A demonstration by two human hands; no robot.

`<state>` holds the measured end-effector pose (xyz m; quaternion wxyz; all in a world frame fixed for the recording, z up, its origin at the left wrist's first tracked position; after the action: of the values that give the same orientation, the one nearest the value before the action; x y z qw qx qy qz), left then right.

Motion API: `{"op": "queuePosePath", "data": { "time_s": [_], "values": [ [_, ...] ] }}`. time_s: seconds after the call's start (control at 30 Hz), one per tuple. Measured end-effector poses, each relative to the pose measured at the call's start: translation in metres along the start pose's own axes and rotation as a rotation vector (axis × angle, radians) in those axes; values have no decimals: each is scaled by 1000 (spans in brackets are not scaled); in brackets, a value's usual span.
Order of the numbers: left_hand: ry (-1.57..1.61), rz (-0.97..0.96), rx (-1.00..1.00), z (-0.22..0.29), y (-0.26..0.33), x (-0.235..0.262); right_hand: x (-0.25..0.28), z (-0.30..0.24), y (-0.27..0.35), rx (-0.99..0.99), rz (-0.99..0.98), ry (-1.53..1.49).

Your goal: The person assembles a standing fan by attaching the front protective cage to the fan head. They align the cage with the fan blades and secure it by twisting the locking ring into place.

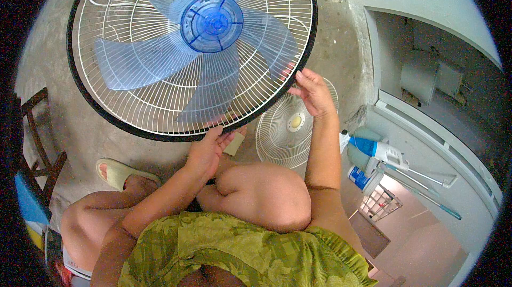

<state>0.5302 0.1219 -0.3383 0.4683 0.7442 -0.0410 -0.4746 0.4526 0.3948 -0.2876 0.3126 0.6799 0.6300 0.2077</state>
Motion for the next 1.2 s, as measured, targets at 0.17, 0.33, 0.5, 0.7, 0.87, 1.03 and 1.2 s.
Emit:
{"op": "queuePosePath", "data": {
  "time_s": [0.17,0.33,0.5,0.7,0.87,1.03,1.2],
  "values": [
    [6,-18,25,0,3,-1,0,4,-1,16,-4,-71],
    [24,-53,16,-3,2,2,4,5,-6,9,-36,-89],
    [-14,-40,30,-1,3,-2,3,3,-8,4,-37,-70],
    [-76,-35,13,-5,2,-1,1,1,-11,-12,-37,-52],
    [-87,-11,5,-5,1,-5,7,2,-16,-25,-50,-63],
    [-101,25,2,-3,1,-6,0,-3,-13,-1,-42,-46],
    [-92,34,-2,-3,0,-4,4,0,-13,13,-47,-8]
  ]
}}
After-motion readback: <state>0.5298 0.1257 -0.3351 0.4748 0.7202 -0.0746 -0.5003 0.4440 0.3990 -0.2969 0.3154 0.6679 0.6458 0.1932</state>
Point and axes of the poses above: each hand's wrist, its own y-axis away from the middle knuckle, its own x-axis out of the back of the hand, z = x × y, the point moved 3 cm from there along -y, towards the middle knuckle, and after that the axes turned 8 degrees about -z, right-handed, at the moved point
